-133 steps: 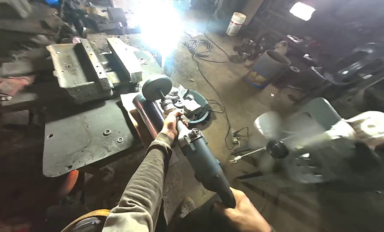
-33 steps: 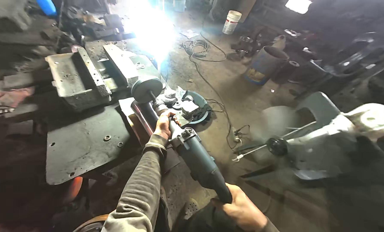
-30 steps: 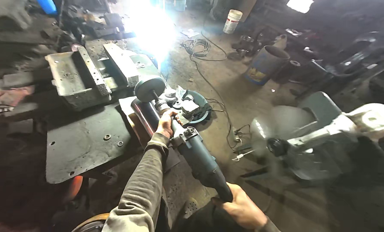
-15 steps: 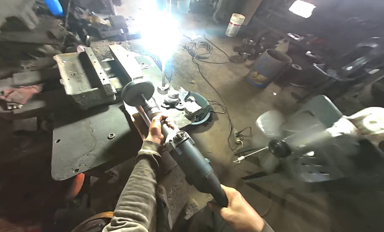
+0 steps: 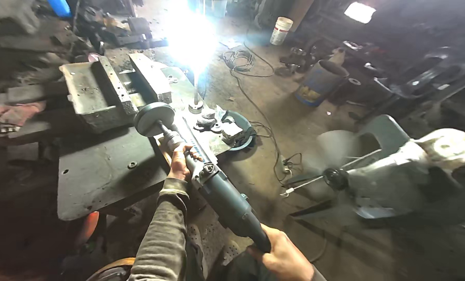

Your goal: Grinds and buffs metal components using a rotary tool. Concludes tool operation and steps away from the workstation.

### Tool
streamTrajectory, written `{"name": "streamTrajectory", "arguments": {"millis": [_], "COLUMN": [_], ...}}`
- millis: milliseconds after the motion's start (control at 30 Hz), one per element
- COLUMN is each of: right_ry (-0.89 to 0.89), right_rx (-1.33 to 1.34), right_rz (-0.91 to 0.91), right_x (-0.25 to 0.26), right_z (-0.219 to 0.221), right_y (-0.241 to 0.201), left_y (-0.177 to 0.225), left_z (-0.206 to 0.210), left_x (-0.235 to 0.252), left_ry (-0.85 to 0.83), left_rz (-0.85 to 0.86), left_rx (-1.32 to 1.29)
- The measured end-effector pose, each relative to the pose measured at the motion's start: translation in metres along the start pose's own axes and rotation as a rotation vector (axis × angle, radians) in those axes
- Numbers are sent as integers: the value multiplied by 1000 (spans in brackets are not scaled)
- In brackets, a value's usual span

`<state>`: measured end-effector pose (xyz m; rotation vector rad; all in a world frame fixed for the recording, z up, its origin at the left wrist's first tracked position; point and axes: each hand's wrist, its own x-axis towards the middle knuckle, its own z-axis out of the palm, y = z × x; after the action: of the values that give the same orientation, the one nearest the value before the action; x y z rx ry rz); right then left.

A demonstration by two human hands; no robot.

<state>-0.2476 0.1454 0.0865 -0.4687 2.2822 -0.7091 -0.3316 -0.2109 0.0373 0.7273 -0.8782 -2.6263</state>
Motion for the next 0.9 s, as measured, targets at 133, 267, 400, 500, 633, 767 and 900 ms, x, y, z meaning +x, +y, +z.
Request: {"name": "streamTrajectory", "arguments": {"millis": [133, 267, 400, 500, 633, 767, 900], "right_ry": [33, 58, 69, 64, 62, 66, 68], "right_rx": [66, 134, 223, 274, 300, 318, 332], "right_rz": [-9, -11, -5, -6, 13, 5, -7], "right_x": [1, 5, 8, 11, 13, 14, 11], "right_z": [-4, -7, -10, -13, -17, -17, -17], "right_y": [8, 16, 23, 28, 29, 27, 26], "left_y": [-6, -9, -12, -21, -30, -31, -30], "left_z": [12, 32, 54, 57, 58, 62, 60], "left_x": [4, 8, 28, 38, 49, 55, 52], "left_ry": [-74, -123, -49, -51, -37, -2, -16], "left_rz": [1, -58, -109, -130, -135, -166, -167], "left_rx": [62, 97, 113, 145, 176, 168, 160]}}
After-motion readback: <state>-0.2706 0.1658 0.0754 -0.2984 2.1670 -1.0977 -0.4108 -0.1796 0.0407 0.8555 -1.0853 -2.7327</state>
